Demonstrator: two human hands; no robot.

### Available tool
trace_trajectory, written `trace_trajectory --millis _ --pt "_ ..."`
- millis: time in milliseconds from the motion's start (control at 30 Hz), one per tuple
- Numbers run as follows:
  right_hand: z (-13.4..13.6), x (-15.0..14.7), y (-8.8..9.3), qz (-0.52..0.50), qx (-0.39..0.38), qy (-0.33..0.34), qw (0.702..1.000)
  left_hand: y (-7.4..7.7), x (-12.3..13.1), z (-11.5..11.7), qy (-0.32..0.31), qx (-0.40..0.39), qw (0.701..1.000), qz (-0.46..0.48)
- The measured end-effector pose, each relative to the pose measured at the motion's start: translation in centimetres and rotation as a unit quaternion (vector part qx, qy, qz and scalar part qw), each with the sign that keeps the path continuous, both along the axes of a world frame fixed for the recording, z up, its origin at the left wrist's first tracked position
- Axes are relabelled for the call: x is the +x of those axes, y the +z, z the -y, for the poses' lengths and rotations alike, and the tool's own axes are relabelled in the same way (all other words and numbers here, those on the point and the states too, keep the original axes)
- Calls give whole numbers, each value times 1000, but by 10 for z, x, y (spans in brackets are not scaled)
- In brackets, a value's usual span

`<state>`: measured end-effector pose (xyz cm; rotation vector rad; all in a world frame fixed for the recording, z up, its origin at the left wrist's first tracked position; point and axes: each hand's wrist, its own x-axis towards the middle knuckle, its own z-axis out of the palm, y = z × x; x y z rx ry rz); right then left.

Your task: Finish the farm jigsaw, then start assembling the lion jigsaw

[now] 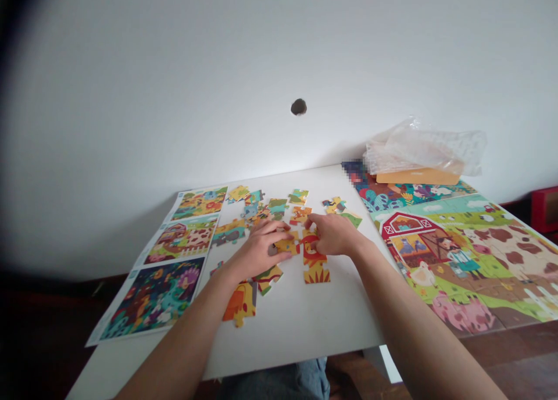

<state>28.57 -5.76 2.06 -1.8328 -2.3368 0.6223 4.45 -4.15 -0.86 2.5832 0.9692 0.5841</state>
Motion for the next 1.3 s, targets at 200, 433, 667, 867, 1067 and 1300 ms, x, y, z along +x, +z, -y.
trace_trajectory --millis 200,433,667,867,1067,1300 --pt "1 0 -2 1 11 10 1000 4 3 2 -4 3 1000 -7" --pt "-1 -2 -7 25 27 6 999 6 6 3 -10 4 1000 -3" --pt "-3 -2 -10 36 13 -5 999 -4 5 1 6 1 1000 14" --pt "-3 -4 -9 34 12 -8 999 -1 7 3 0 4 1000 16" --pt "-1 -3 -4 8 26 -9 1000 8 12 8 -8 -4 1000 -1" --pt "3 -1 -3 -24 65 30 997 8 11 9 -9 3 1000 2"
